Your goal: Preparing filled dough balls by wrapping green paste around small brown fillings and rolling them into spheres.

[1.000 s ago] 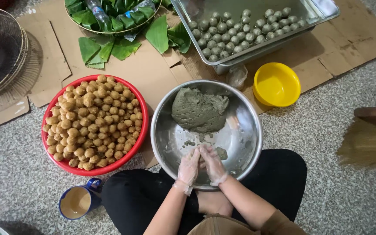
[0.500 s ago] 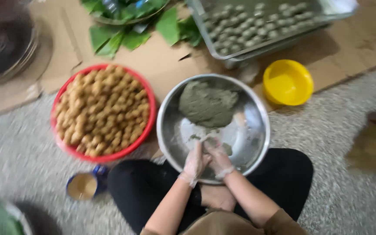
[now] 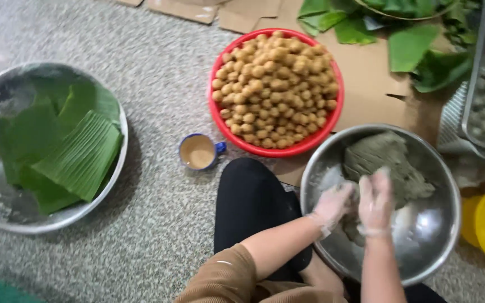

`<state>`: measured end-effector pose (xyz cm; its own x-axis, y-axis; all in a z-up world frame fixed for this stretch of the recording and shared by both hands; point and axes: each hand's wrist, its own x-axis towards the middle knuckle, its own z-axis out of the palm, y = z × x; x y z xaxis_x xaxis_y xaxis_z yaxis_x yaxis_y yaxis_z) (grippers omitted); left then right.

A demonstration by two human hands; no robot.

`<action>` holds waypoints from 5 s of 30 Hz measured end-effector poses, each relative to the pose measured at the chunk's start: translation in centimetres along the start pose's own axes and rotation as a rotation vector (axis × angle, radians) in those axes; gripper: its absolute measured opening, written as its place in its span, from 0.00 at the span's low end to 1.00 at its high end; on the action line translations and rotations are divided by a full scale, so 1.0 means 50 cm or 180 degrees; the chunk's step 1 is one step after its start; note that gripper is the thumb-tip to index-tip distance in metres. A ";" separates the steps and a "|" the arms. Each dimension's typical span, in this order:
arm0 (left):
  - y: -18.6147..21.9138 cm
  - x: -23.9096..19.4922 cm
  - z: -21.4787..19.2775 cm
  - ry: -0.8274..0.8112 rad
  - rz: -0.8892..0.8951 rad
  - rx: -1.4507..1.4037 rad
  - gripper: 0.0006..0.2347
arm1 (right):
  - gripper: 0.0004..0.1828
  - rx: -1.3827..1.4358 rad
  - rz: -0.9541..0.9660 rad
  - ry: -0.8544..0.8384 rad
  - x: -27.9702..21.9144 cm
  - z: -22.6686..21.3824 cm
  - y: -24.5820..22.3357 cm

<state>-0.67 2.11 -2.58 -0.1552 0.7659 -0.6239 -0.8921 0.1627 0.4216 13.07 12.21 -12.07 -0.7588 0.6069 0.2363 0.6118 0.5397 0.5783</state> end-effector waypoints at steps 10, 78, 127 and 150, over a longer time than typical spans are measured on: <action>0.051 0.005 -0.044 0.0118 0.0339 0.2588 0.16 | 0.32 0.3259 0.0647 0.0247 0.472 -0.180 -0.157; 0.027 -0.087 0.010 -0.0998 -0.0683 0.2418 0.12 | 0.34 0.5120 0.2317 0.0559 -0.128 -0.302 0.008; 0.054 -0.121 0.035 -0.1475 -0.0134 0.1436 0.14 | 0.28 0.5552 0.2414 0.1219 -0.110 -0.383 0.053; 0.020 -0.073 -0.027 -0.1422 -0.0469 0.1608 0.11 | 0.22 0.4873 0.2039 0.1117 -0.107 -0.408 0.065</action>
<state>-1.57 -1.36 -0.77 0.2389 0.8788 -0.4130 -0.5664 0.4716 0.6758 14.57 -1.20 4.48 -0.2031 0.8998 0.3861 0.2976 0.4324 -0.8511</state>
